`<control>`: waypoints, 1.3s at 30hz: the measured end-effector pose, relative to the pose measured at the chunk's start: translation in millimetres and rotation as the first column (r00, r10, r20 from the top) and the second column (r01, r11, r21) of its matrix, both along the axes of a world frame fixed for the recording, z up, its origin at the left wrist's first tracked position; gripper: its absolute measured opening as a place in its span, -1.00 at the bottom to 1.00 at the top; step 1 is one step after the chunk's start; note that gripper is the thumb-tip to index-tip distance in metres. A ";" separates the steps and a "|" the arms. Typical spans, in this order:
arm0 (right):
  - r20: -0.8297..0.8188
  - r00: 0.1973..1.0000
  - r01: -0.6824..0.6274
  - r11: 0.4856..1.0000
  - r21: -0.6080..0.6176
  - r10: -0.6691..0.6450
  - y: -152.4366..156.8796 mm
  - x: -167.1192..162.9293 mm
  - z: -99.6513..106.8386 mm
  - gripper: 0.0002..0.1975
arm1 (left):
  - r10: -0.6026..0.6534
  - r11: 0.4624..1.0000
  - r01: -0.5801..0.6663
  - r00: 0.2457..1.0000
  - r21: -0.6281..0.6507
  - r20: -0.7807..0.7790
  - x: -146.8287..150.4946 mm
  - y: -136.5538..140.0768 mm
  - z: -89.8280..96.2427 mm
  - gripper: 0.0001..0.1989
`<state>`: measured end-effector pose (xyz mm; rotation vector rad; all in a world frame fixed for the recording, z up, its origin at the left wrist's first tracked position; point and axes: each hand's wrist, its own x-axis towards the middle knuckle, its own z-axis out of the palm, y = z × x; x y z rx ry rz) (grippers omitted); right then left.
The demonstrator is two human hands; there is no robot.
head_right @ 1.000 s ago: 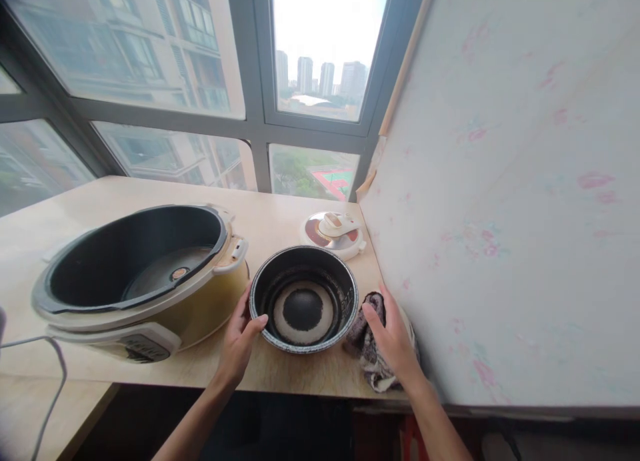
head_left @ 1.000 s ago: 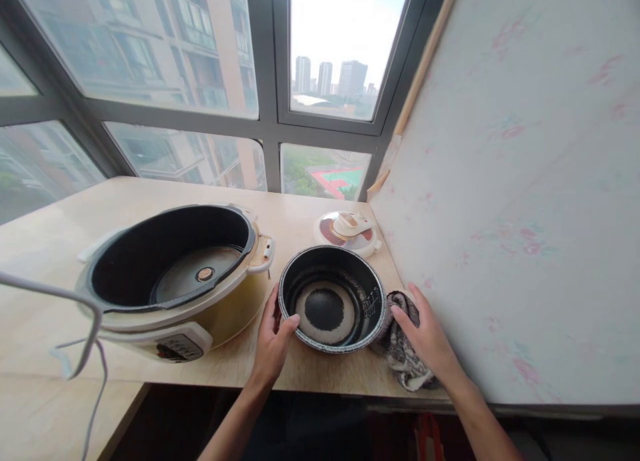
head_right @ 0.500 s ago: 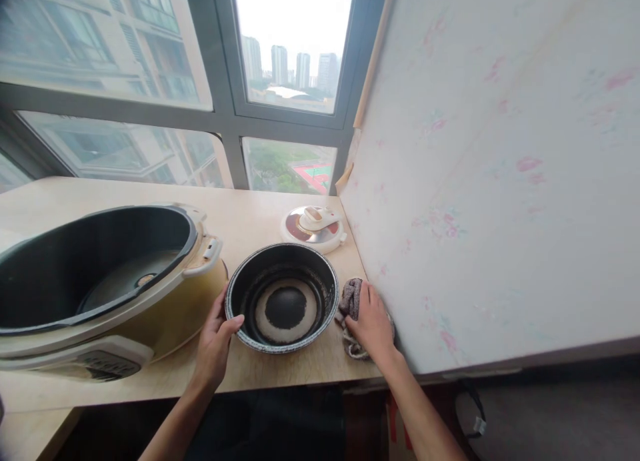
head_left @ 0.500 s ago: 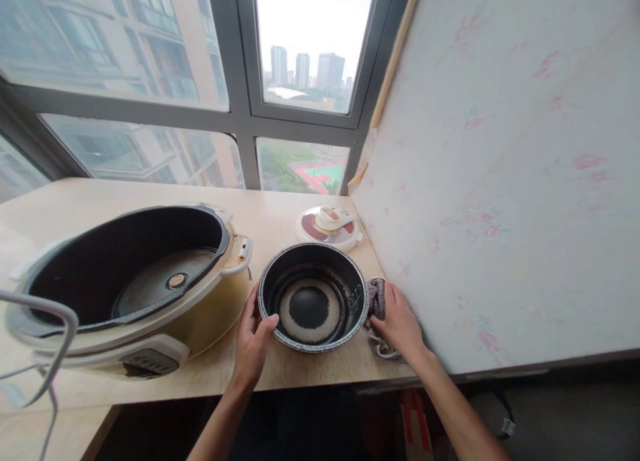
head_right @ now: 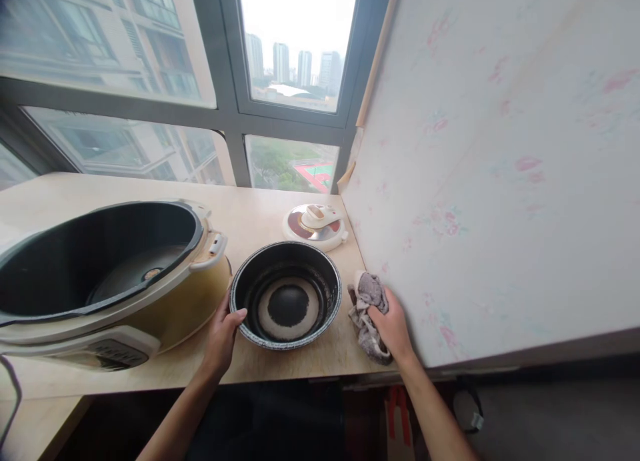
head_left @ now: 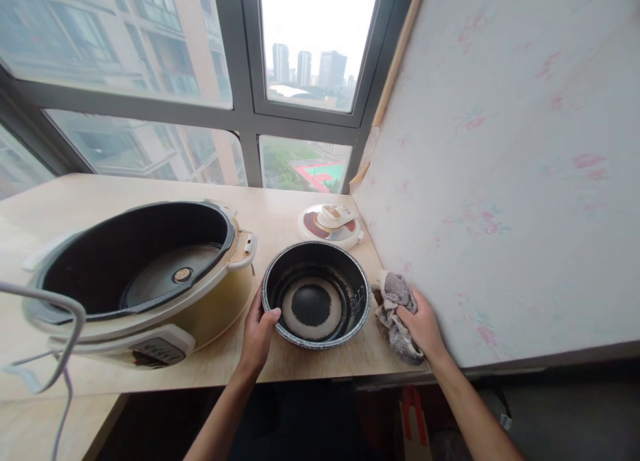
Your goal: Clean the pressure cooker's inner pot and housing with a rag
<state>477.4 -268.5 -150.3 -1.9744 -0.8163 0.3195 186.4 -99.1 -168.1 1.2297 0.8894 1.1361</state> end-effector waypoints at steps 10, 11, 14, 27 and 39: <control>-0.139 0.987 -0.040 0.956 0.290 0.084 18.4 -22.0 99.9 -0.46 | 0.075 0.994 -0.080 0.995 0.071 0.069 13.7 -4.4 -8.2 -0.38; -0.144 0.982 -0.078 0.952 0.297 0.126 28.1 -26.3 108.0 -0.45 | 0.080 0.993 -0.087 0.993 0.082 0.084 15.1 -4.4 -10.6 -0.38; -0.193 0.934 -0.242 0.931 0.274 0.300 63.4 -39.1 121.6 -0.43 | 0.077 0.990 -0.090 0.990 0.110 0.117 17.9 -3.8 -17.1 -0.36; -0.218 0.826 -0.487 0.853 0.189 0.520 157.0 -67.9 83.0 -0.52 | 0.060 0.991 -0.077 0.985 0.108 0.160 19.3 -4.9 -15.9 -0.41; -0.167 0.813 -0.580 0.801 -0.145 0.558 173.7 -82.0 42.4 -0.51 | -0.009 0.998 -0.003 0.982 0.066 0.189 18.4 -7.7 -25.1 -0.36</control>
